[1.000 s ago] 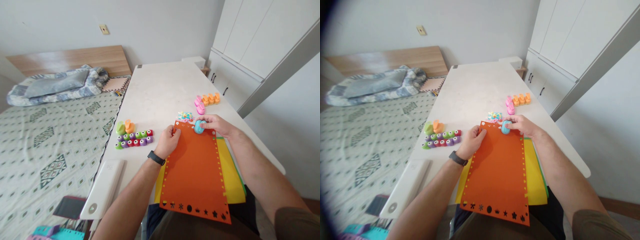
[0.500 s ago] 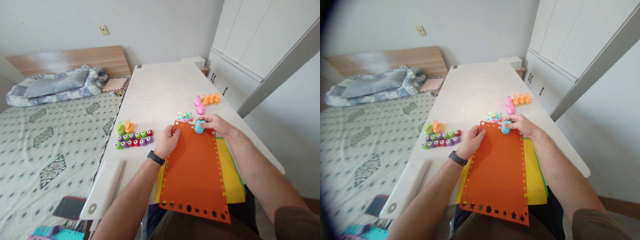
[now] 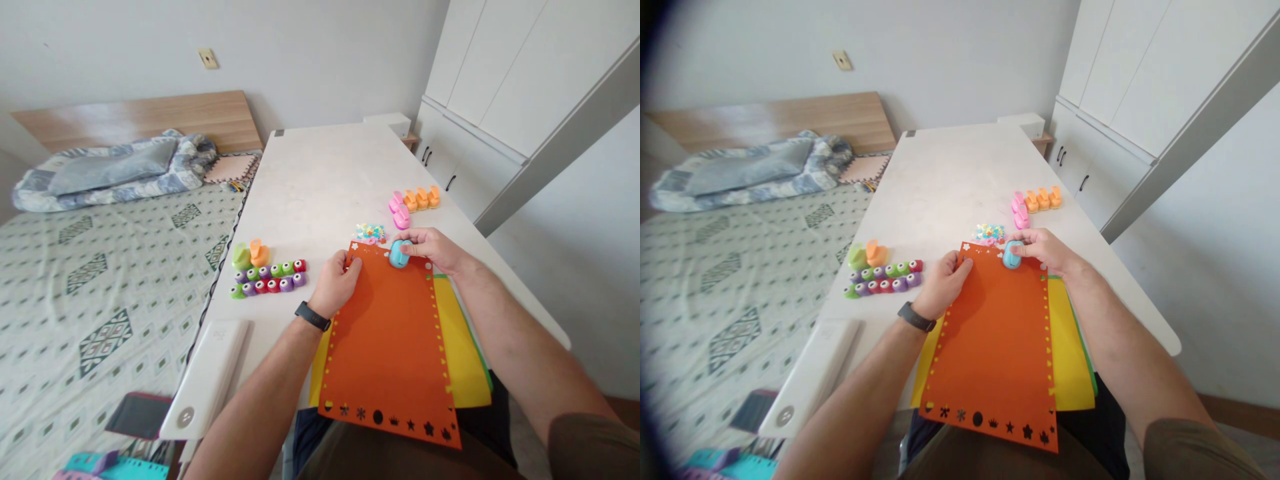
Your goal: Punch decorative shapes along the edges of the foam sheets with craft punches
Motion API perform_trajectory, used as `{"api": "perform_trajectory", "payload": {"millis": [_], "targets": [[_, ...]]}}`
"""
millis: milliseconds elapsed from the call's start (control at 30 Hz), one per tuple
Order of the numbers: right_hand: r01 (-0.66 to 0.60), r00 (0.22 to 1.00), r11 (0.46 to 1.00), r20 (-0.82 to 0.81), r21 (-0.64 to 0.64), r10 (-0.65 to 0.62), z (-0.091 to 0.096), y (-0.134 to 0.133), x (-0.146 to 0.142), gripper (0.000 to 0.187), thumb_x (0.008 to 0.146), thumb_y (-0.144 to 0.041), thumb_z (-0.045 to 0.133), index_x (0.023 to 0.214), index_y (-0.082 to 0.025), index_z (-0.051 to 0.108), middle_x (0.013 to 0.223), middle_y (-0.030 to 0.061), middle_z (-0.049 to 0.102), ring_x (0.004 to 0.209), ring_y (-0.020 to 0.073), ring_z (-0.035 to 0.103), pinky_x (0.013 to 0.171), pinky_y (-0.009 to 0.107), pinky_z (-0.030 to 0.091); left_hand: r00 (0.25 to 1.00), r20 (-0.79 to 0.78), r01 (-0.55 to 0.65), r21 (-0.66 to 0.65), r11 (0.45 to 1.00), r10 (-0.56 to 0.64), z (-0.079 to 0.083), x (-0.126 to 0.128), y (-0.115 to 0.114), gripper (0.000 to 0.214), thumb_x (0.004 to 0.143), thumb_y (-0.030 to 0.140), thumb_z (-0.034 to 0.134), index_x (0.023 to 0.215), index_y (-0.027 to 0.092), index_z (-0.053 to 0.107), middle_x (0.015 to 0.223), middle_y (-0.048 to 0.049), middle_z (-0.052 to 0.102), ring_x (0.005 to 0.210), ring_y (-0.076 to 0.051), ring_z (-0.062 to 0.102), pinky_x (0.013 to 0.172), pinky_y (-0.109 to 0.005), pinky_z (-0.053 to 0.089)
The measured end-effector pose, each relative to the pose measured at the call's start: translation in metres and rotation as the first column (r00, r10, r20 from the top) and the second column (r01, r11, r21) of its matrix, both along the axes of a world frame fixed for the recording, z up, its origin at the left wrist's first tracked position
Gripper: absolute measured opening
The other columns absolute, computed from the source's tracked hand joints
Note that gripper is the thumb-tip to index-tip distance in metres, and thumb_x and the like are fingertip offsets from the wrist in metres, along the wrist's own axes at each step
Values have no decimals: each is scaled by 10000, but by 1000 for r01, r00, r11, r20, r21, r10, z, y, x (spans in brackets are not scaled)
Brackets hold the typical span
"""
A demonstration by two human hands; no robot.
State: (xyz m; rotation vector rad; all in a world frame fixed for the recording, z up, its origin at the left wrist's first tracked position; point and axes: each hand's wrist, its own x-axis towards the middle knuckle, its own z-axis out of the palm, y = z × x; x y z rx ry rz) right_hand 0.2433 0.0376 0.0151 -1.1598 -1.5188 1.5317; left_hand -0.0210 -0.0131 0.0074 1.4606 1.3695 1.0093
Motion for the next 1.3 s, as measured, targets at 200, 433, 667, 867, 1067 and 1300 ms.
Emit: {"api": "perform_trajectory", "payload": {"millis": [200, 433, 667, 867, 1067, 1300], "targets": [[4, 1000, 1000, 10, 11, -4, -1, 0, 1, 459, 737, -480, 856, 1080, -190, 757, 1022, 104, 788, 897, 263, 722, 874, 412, 558, 999, 36, -5, -38, 999, 6, -3, 0, 0, 284, 862, 409, 636, 731, 192, 507, 626, 35, 462, 574, -103, 397, 515, -237, 281], [-1, 1000, 1000, 11, 3, 1, -4, 2, 0, 433, 747, -446, 857, 1073, -179, 759, 1022, 105, 789, 893, 257, 728, 869, 388, 557, 999, -5, 40, -16, 999, -41, -12, -1, 3, 283, 907, 429, 577, 779, 189, 502, 664, 36, 489, 588, -94, 404, 518, -221, 259], [6, 1000, 1000, -6, -11, -6, -5, 2, 0, 427, 720, -442, 875, 1046, -187, 768, 970, 88, 794, 837, 237, 728, 815, 357, 558, 1000, 24, 13, -15, 1000, -13, -6, 0, 1, 284, 865, 407, 634, 736, 187, 511, 640, 35, 473, 584, -100, 404, 515, -226, 277], [16, 1000, 1000, -18, -21, -16, -3, 1, -1, 462, 675, -439, 902, 1042, -190, 773, 960, 83, 794, 820, 228, 727, 807, 352, 555, 1000, 12, 14, -11, 1000, -14, -3, 0, 0, 277, 859, 398, 640, 726, 189, 516, 622, 37, 451, 580, -106, 400, 517, -232, 288], [25, 1000, 999, 7, -24, -25, 0, 0, -3, 451, 661, -414, 908, 1025, -184, 772, 915, 69, 779, 794, 213, 702, 791, 352, 550, 1000, -6, 29, -13, 1000, -29, -7, 0, 1, 281, 871, 411, 626, 739, 189, 513, 632, 35, 466, 582, -104, 395, 520, -234, 275], [72, 997, 997, -4, -36, -72, 0, -1, -4, 408, 650, -394, 913, 968, -176, 780, 857, 61, 782, 750, 202, 699, 759, 328, 545, 996, -74, 60, 17, 998, -59, -14, -1, 2, 289, 916, 429, 562, 769, 189, 496, 659, 37, 443, 593, -99, 377, 525, -236, 241]]}}
